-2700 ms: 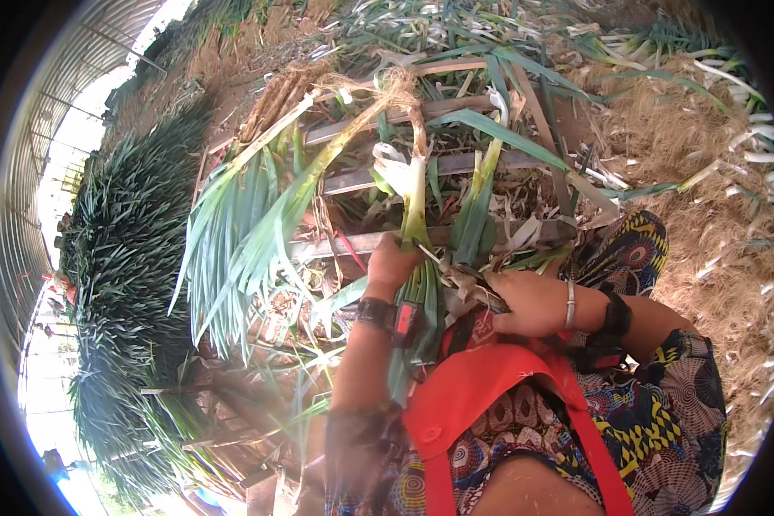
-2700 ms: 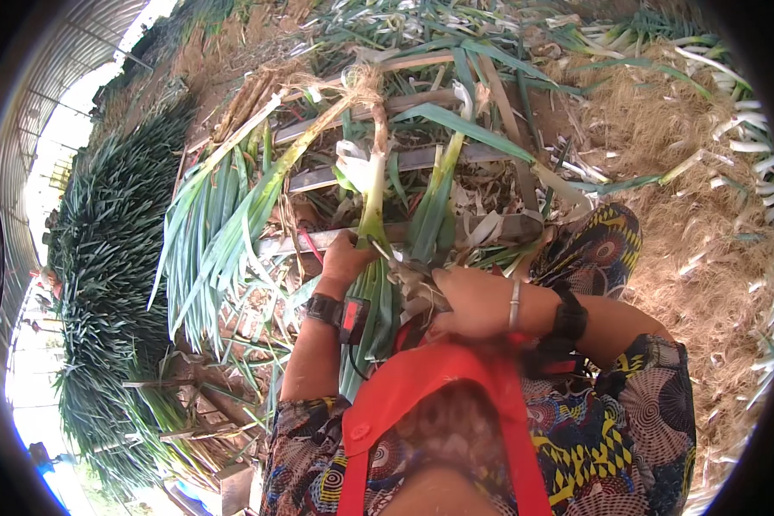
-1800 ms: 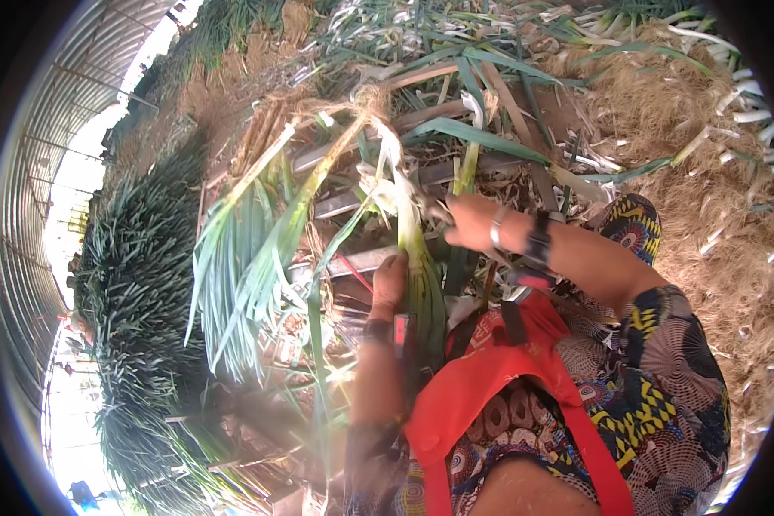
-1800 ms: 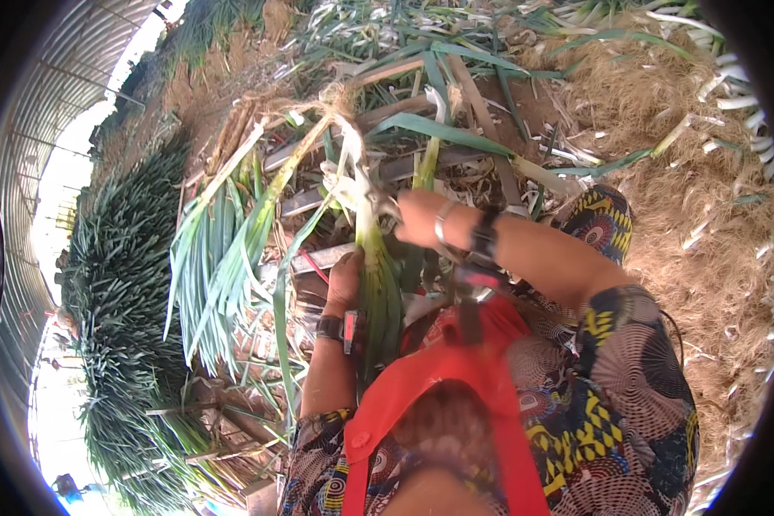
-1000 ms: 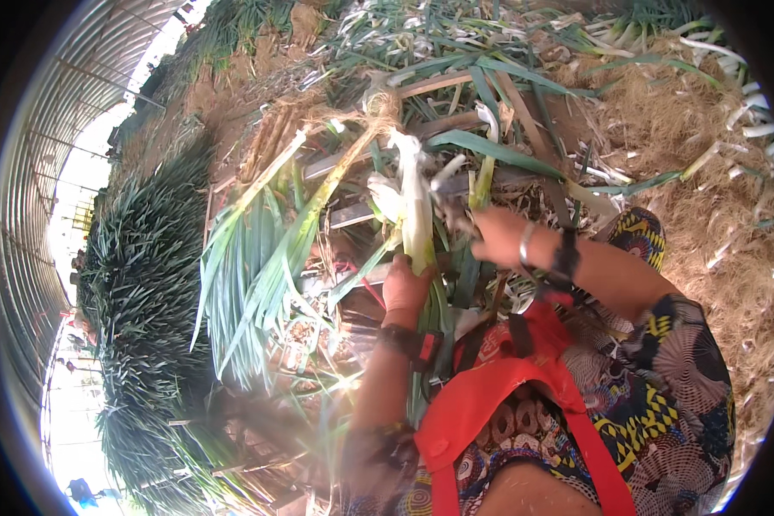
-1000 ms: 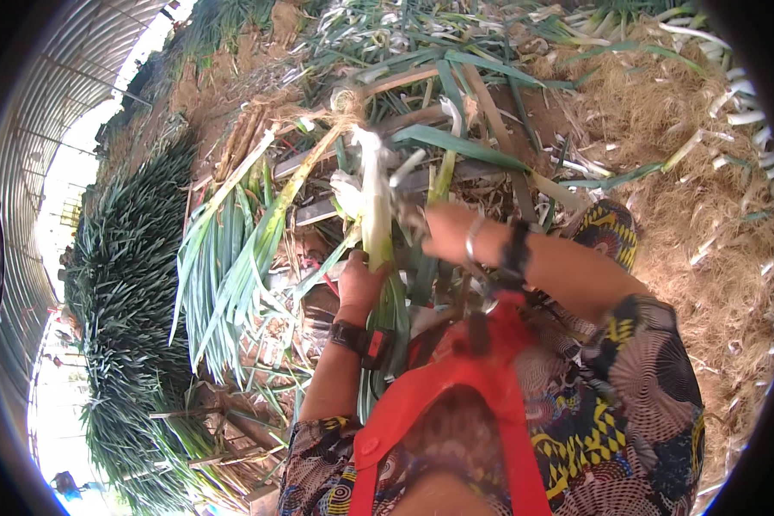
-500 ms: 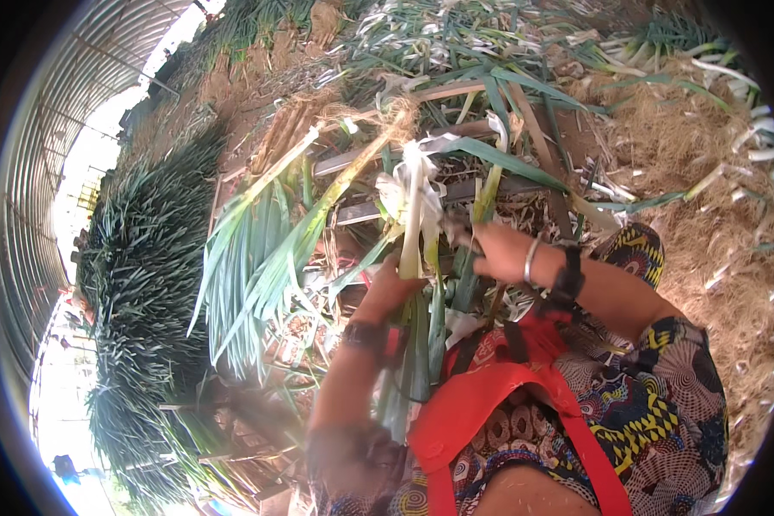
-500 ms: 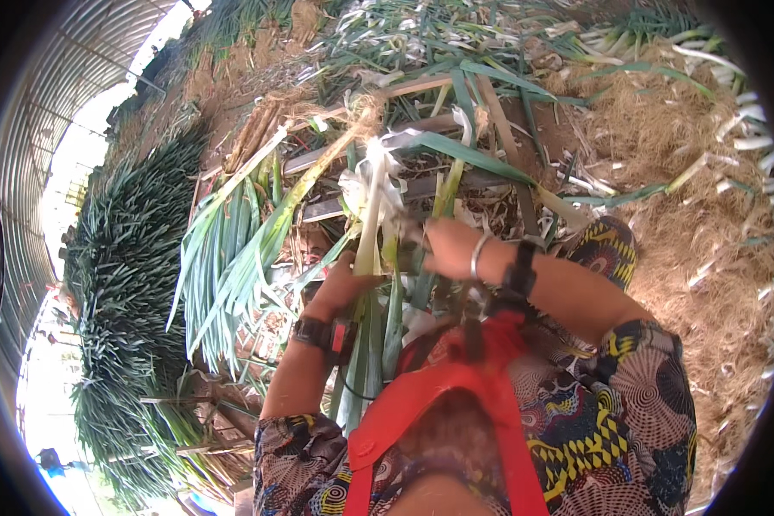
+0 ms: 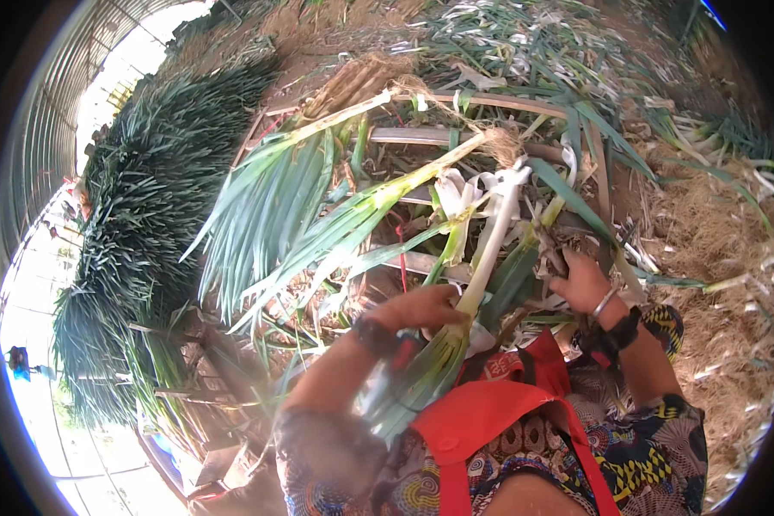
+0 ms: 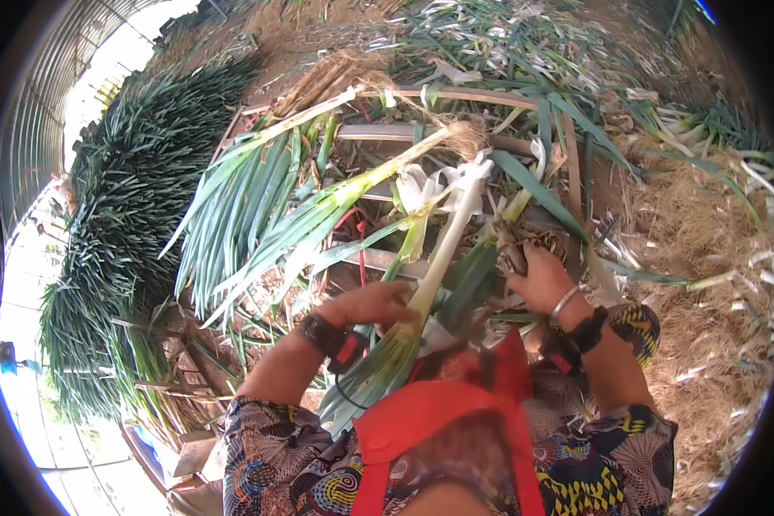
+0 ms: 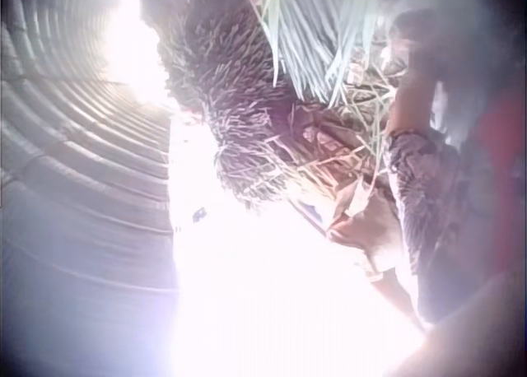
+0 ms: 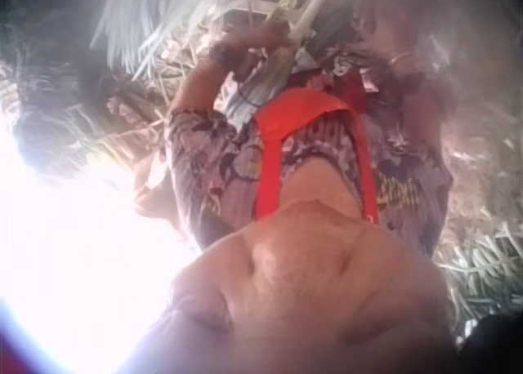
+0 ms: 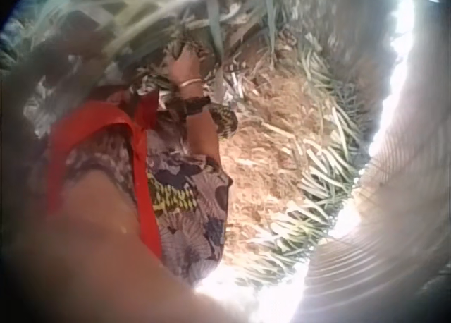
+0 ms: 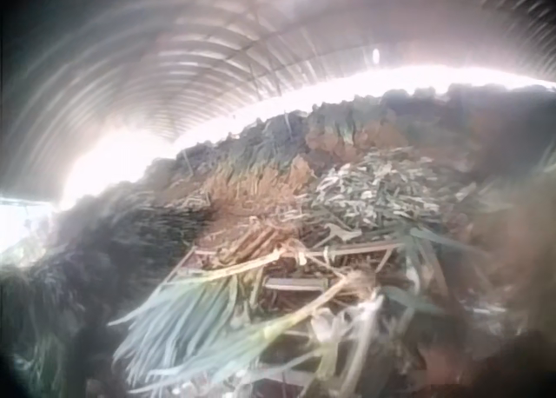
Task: Trimming roots and peeling the outer layers of harvested leeks using trimming shears.
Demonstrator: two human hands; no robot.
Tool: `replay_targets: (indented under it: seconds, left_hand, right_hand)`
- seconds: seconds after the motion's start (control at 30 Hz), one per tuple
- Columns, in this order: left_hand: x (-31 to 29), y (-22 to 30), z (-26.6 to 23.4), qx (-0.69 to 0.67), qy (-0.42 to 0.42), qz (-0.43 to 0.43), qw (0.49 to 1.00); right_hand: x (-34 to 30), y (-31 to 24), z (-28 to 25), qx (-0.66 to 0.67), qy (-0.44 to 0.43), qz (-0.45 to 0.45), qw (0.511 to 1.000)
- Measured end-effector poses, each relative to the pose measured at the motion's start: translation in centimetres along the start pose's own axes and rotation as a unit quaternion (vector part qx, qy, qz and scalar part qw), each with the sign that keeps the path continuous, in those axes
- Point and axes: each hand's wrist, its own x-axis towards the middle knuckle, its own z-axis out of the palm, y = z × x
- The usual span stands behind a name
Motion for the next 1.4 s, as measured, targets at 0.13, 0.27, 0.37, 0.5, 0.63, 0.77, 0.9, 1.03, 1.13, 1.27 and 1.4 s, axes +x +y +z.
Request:
replay_targets:
  seconds: [0.13, 0.27, 0.37, 0.5, 0.63, 0.77, 0.9, 1.03, 1.13, 1.27, 1.4]
  left_hand:
    - [5.1, -6.1, -8.0, 0.17, 0.433, 0.037, 0.885]
    - [6.6, -10.6, -15.4, 0.341, 0.523, -0.128, 0.77]
    - [7.6, -11.0, -17.0, 0.247, 0.488, -0.173, 0.819]
    - [6.7, -11.4, -17.3, 0.241, 0.466, -0.131, 0.842]
    - [5.3, -11.0, -16.6, 0.247, 0.401, -0.083, 0.878]
    - [4.0, -8.1, -14.8, 0.284, 0.374, -0.027, 0.883]
    - [3.3, -4.2, -12.0, 0.179, 0.26, -0.017, 0.949]
    - [3.8, -2.5, -8.2, 0.158, 0.243, 0.02, 0.957]
    - [3.8, -2.4, -6.1, 0.145, 0.279, -0.005, 0.949]
    - [5.1, -3.7, -4.5, 0.03, 0.308, 0.037, 0.95]
    - [6.6, -5.4, -2.6, -0.011, 0.32, 0.078, 0.944]
  right_hand:
    - [0.5, 2.5, 2.5, 0.024, 0.018, 0.066, 0.997]
    - [0.6, 1.3, 2.6, 0.062, -0.014, 0.124, 0.99]
    - [0.4, 2.4, 4.0, 0.078, 0.024, 0.097, 0.992]
    - [-0.3, 3.6, 5.3, 0.037, 0.091, 0.096, 0.991]
    - [0.0, 1.2, 3.2, 0.07, 0.07, 0.099, 0.99]
    - [-0.8, -3.4, 1.0, 0.133, 0.001, 0.053, 0.99]
    - [-3.5, -9.3, -0.1, 0.169, -0.167, -0.042, 0.97]
    - [-5.9, -11.2, -0.1, 0.131, -0.194, -0.087, 0.968]
    - [-6.5, -11.1, -0.5, 0.139, -0.183, -0.072, 0.971]
    - [-5.1, -9.8, 0.1, 0.087, -0.132, -0.103, 0.982]
    - [-3.0, -9.2, 0.8, 0.106, -0.101, -0.04, 0.988]
